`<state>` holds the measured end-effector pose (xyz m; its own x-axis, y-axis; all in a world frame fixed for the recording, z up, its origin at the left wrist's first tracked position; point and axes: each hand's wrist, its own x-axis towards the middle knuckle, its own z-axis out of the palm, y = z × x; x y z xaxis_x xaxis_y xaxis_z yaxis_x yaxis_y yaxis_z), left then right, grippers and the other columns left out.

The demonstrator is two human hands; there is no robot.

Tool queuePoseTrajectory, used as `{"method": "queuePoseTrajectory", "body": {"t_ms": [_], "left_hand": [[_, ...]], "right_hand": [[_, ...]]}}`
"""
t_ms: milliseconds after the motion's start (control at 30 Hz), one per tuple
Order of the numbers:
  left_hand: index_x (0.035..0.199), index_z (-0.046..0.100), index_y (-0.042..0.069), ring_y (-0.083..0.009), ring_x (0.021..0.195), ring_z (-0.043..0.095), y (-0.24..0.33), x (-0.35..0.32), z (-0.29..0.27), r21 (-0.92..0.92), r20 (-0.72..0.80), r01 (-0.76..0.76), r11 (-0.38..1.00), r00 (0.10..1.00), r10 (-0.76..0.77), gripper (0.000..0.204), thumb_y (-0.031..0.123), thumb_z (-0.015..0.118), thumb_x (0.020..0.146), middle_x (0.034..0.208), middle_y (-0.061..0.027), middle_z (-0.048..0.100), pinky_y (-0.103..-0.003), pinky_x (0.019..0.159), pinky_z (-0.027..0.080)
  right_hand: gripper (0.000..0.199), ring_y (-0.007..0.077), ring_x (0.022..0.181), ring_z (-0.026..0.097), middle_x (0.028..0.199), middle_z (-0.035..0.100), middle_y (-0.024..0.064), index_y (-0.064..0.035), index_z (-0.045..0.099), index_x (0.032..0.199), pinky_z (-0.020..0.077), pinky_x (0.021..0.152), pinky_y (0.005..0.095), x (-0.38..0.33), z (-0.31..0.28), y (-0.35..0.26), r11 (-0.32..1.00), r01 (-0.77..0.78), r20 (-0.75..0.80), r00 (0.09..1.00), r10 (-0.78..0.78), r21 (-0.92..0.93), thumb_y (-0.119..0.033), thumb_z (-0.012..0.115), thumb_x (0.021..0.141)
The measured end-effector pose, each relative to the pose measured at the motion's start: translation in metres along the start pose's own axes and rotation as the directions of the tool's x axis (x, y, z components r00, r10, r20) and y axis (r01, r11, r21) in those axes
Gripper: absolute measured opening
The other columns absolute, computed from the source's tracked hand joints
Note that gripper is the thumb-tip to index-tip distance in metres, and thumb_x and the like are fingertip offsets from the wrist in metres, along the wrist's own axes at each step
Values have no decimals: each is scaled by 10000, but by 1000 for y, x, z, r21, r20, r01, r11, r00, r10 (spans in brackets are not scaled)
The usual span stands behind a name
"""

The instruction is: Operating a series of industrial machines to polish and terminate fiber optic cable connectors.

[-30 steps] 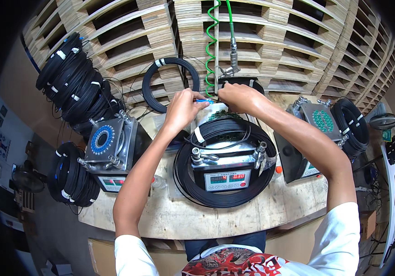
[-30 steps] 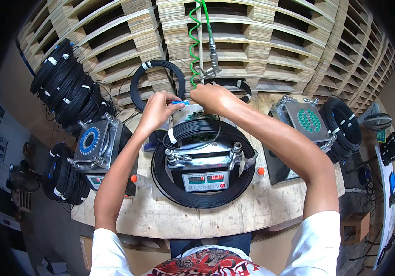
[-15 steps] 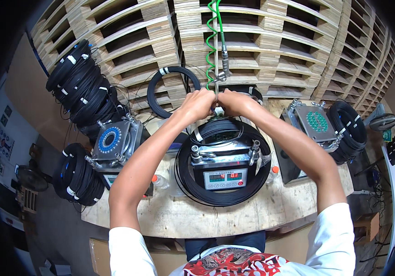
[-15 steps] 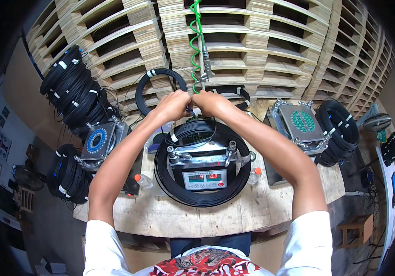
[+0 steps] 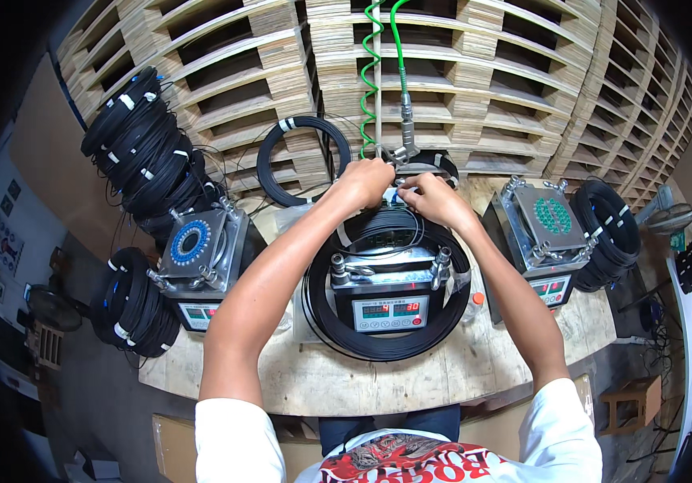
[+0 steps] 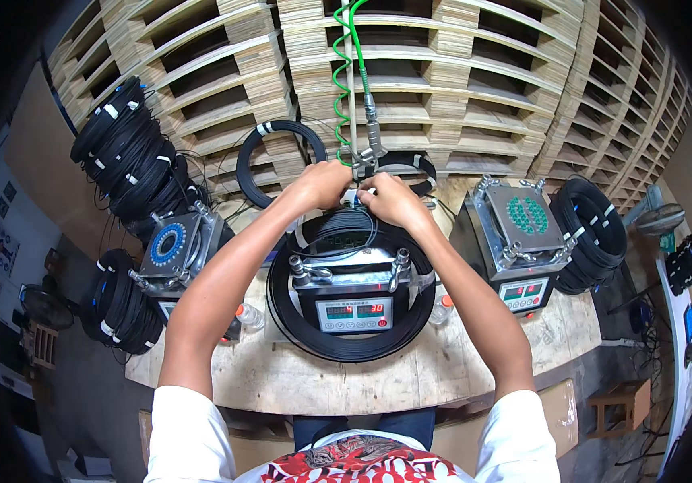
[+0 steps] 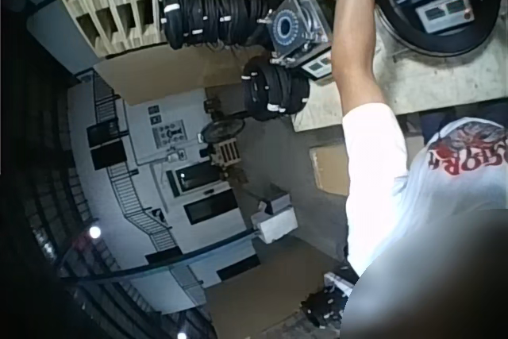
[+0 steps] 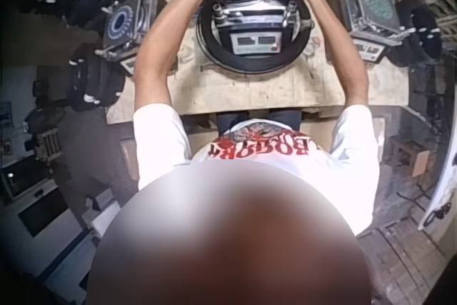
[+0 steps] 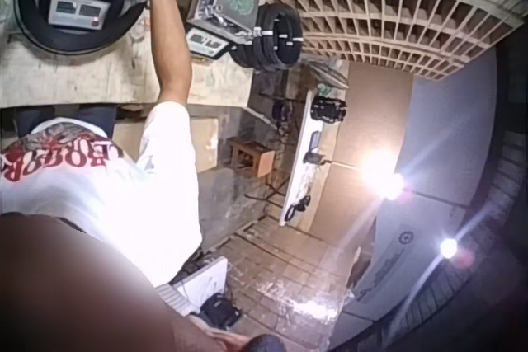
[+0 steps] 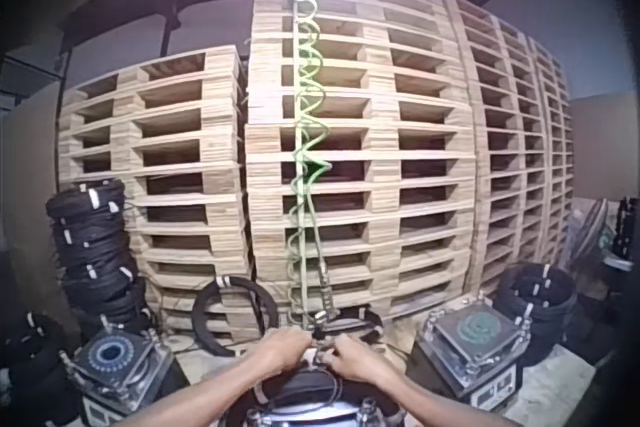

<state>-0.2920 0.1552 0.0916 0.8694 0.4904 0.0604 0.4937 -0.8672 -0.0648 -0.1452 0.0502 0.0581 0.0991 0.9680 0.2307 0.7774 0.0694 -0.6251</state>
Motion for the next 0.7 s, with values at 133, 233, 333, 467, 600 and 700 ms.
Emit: {"method": "queuePoseTrajectory", "body": {"t_ms": [133,233,333,467,600,700], "left_hand": [[817,752,1,-300,744,723,-28,5,14,-215,97,38,976,995,-17,187,111,828,687,723,-176,702,-422,701,577],[892,763,-21,-207,730,715,-31,-15,6,-429,101,99,898,993,-61,358,334,763,850,734,-142,724,-366,692,549],[1108,737,20,-213,847,707,-41,-20,28,-603,8,79,794,996,-93,413,380,698,909,969,-163,749,-357,802,534],[1403,529,42,-237,912,701,-24,-5,17,-547,251,136,826,968,7,487,307,570,997,1106,-192,717,-379,829,528],[1402,547,90,-299,938,676,-46,9,28,-393,313,-4,920,940,138,460,333,506,1013,1070,-194,708,-390,856,514],[1371,586,113,-320,956,669,-45,30,26,-306,316,-106,946,926,206,422,297,484,1005,1083,-186,707,-397,873,508]], "right_hand": [[415,301,771,721,807,717,216,36,712,1071,554,760,422,2,-5,-10,997,-50,88,995,44,66,-353,619,961],[428,226,709,710,758,714,174,40,719,1040,551,714,405,5,-25,-3,955,-216,208,963,174,201,-370,616,970],[389,279,810,719,866,731,182,5,735,1009,551,749,417,35,-25,31,994,-51,64,996,57,-94,-369,646,946],[530,332,1035,690,1111,716,167,-52,717,1109,551,853,435,64,-22,38,874,-207,68,963,262,-441,-494,753,820],[711,307,1164,647,1304,648,124,-101,671,1243,547,925,444,90,2,17,773,-264,143,899,414,-577,-555,819,717],[640,309,1150,655,1270,668,124,-89,679,1227,543,933,436,101,-3,33,770,-295,96,904,417,-566,-494,809,749]]}}
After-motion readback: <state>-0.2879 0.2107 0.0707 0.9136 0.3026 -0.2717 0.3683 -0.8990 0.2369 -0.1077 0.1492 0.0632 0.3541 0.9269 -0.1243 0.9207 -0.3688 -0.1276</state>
